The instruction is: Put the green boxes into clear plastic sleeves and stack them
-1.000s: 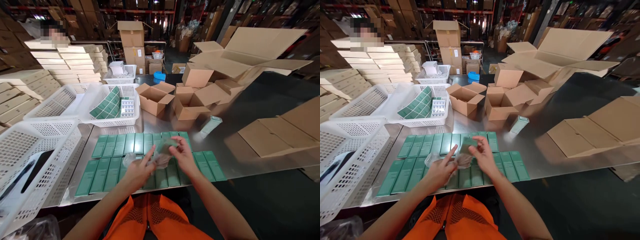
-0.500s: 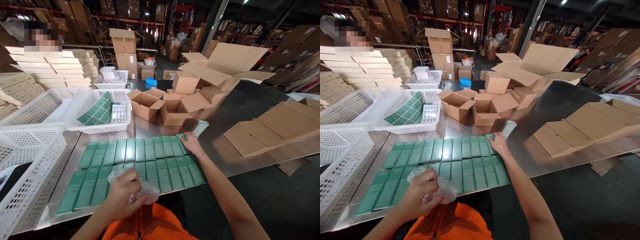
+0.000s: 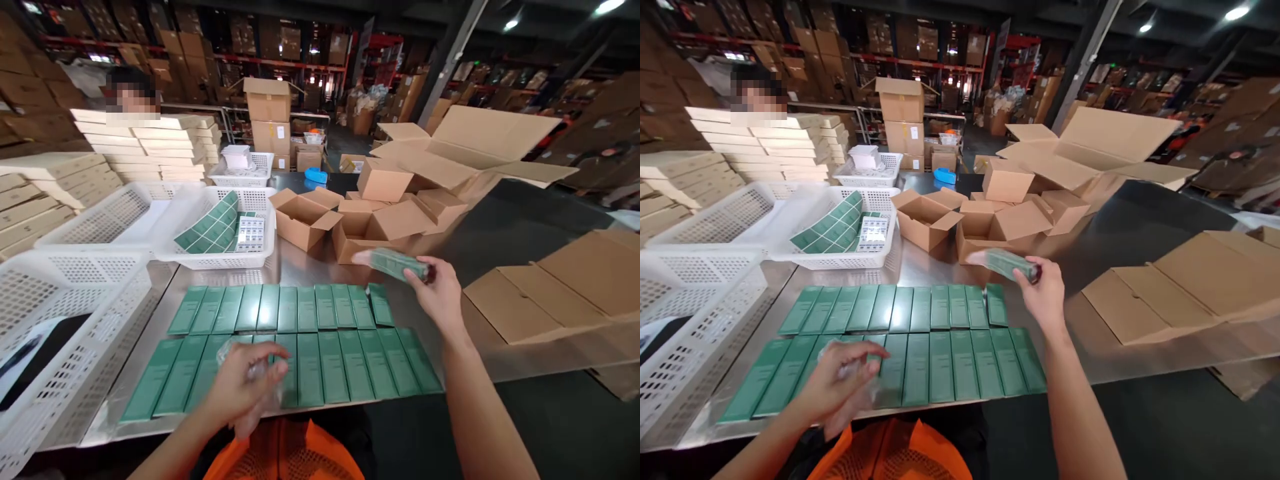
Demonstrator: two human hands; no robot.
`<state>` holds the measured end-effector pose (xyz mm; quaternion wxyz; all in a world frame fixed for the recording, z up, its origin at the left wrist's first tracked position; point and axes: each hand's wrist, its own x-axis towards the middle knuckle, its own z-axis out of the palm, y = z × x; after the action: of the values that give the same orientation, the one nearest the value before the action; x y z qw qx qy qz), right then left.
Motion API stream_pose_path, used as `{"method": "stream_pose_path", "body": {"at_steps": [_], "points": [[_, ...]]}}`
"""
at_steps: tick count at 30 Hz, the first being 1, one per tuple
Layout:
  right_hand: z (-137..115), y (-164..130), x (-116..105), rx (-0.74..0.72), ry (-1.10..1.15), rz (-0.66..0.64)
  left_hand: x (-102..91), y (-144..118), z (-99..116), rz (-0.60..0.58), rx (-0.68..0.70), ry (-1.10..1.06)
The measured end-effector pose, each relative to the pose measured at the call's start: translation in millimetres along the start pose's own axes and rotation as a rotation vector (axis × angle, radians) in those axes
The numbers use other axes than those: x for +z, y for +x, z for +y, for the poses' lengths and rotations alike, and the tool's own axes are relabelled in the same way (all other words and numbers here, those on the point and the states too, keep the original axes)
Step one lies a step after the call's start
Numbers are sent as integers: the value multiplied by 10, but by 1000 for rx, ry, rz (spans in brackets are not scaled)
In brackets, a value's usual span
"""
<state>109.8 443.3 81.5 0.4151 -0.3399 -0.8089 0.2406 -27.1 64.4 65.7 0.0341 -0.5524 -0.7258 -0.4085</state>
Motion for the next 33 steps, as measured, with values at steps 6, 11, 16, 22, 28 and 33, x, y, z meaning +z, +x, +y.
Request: {"method": "stream_pose_path", "body": {"at_steps": [6,11,16,22,28,33], "points": [[-657,-1341,743,129,973,-328,86,368,-76,382,-227,-152],[-946,-1574,866,-189,851,-438,35,419,-168,356,-7,-57],[-1077,-1231,670,-653,583,-460,85,239,-262,277,289,150],[-1115,-1108,639,-930,481,-587,-26,191,-221,149,570,330],[-1180,-1046,676,-1116,36,-456,-181,252,-257,-47,579,821],[-1203,-1007,789,-913,160,-625,-111,276,-297,-203,219,748]]}}
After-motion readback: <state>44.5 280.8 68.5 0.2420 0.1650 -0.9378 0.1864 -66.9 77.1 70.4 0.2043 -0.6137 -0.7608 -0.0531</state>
